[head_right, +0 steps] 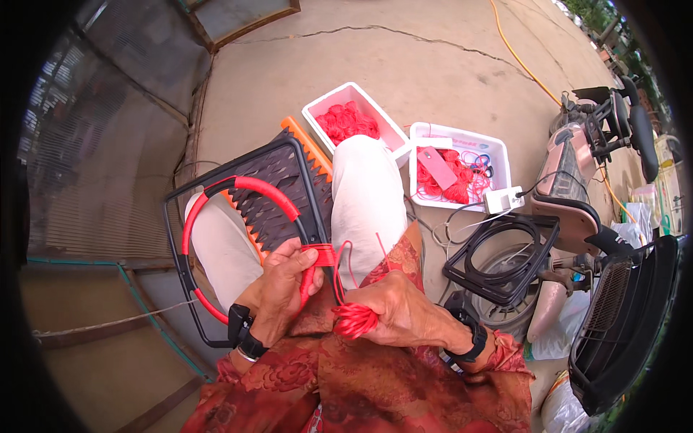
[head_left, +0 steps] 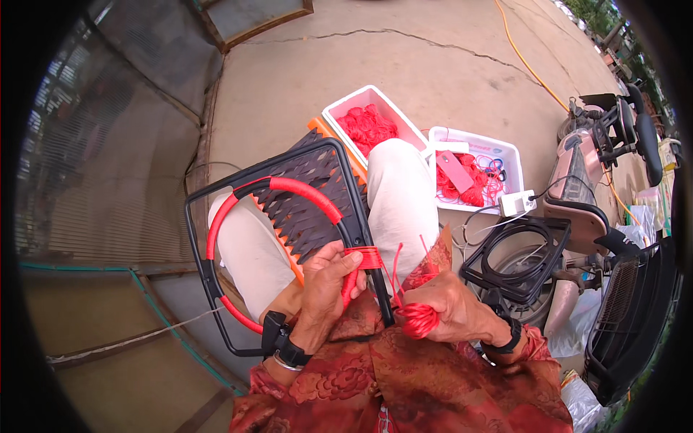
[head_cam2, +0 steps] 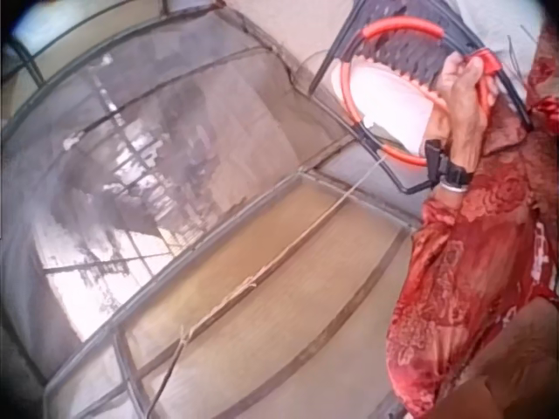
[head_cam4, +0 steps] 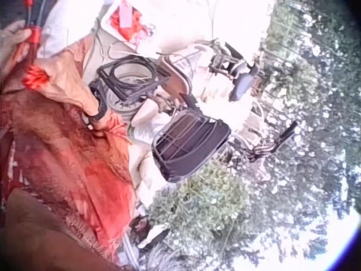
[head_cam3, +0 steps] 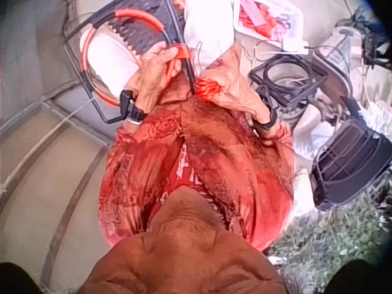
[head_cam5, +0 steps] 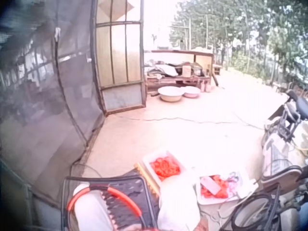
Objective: Winding a red ribbon or string around a black circular frame component.
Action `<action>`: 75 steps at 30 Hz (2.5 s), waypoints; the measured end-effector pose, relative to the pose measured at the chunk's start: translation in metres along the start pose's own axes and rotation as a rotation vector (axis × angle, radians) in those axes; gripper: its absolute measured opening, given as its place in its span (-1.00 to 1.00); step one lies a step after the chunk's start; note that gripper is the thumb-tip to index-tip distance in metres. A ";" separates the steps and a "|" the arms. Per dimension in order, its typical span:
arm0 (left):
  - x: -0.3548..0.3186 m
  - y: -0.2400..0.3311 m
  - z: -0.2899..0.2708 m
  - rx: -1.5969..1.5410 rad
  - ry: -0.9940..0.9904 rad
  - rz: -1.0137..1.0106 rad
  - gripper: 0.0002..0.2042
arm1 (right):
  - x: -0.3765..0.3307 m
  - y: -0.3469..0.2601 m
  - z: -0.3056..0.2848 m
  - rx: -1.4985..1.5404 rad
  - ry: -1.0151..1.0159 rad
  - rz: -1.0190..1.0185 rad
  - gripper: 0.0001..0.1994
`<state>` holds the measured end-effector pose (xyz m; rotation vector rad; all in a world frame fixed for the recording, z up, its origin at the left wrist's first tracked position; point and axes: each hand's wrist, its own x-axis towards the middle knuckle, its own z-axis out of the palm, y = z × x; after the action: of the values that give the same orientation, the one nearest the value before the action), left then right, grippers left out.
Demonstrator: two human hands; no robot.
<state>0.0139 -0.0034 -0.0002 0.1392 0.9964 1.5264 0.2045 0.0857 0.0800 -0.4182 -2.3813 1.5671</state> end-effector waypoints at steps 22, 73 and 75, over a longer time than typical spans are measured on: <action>0.001 0.011 0.006 -0.037 -0.026 -0.138 -0.85 | -0.008 0.040 -0.011 0.029 0.622 0.446 -0.76; -0.002 0.007 0.001 0.082 0.015 -0.146 -0.88 | -0.054 -0.006 -0.097 0.880 0.931 -0.492 -0.75; 0.002 0.005 0.001 0.093 0.005 -0.143 -0.88 | -0.097 -0.015 -0.136 0.923 0.980 -0.677 -0.76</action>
<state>0.0102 -0.0011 0.0026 0.1268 1.0597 1.3520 0.3425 0.1593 0.1403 -0.0861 -0.8025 1.4176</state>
